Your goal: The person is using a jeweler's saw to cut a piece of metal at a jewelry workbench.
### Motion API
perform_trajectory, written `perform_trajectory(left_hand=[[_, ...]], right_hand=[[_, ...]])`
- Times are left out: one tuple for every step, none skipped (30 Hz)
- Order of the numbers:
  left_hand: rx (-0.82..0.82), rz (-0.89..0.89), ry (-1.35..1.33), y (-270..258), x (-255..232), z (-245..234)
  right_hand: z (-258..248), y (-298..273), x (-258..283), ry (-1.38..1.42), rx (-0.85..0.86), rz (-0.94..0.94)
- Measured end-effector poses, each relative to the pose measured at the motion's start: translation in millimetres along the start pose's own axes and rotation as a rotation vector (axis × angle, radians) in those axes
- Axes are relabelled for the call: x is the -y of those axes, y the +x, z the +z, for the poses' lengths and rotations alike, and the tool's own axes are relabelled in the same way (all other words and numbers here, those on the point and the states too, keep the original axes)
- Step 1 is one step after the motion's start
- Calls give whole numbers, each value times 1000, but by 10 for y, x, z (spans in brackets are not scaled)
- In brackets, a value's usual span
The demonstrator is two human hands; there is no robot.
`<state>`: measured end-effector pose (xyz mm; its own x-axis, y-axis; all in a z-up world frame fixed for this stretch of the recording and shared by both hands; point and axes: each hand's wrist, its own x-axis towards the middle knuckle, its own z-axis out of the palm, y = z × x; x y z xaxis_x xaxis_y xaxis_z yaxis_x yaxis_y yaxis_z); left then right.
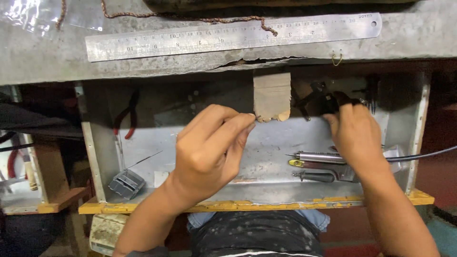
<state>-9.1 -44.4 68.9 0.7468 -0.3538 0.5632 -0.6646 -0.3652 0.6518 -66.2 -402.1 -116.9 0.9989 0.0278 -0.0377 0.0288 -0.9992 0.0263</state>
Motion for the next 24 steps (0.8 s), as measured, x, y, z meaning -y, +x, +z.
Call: perform_trajectory(left_hand=[[6,5,5,-9,-13,20],[-9,0,31,-20,-23,46],[-24,-3,58,-35,-28,72],[-22,-4,58,-40,-27,84],[-29,-1,51,-46,-23,95],[-38,2,44,-49,-18,109],[-39,1,44,-48,-14,117],[-37,8,35,-48,-10,122],[-35,15,26,-47,-4,125],[-36,12,27,-53,1,130],[-42,24,31,-60,7,137],[-46,35,33,-66,11,147],[-46,32,32,-70,9,143],[-35,43,36,-71,8,140],[-23,55,40,-73,6,138],[-23,53,40,-77,8,147],[-33,62,54,-83,8,156],[-43,70,68,-89,6,166],[-42,67,68,-92,3,174],[-47,65,72,-92,2,178],[-51,63,77,-93,0,183],[-50,61,80,-82,-14,178],[-49,46,75,-72,-27,174],[-47,30,71,-62,-41,170]], right_hand=[[-39,-7,57,7,-3,3],[-85,-14,102,92,-71,-24],[-127,-19,151,176,-139,-52],[-228,-44,167,177,-138,-51],[-327,-68,187,150,-130,-11],[-432,-83,198,121,-122,28],[-501,-150,183,120,-122,27],[-572,-209,168,186,-123,32],[-643,-267,155,252,-124,36],[-738,-333,139,253,-122,34],[-832,-398,121,313,-40,85],[-929,-470,100,373,43,137],[-928,-551,61,372,46,136],[-931,-631,20,510,84,165],[-935,-711,-22,649,122,193],[-857,-802,-69,648,123,193],[-780,-895,-118,735,123,152],[-703,-991,-167,823,124,111],[-764,-947,2,822,126,111],[-821,-894,172,879,68,24],[-880,-843,343,935,8,-63],[-935,-774,497,938,9,-65],[-990,-706,651,948,-34,-166],[-1047,-639,804,957,-77,-267]])
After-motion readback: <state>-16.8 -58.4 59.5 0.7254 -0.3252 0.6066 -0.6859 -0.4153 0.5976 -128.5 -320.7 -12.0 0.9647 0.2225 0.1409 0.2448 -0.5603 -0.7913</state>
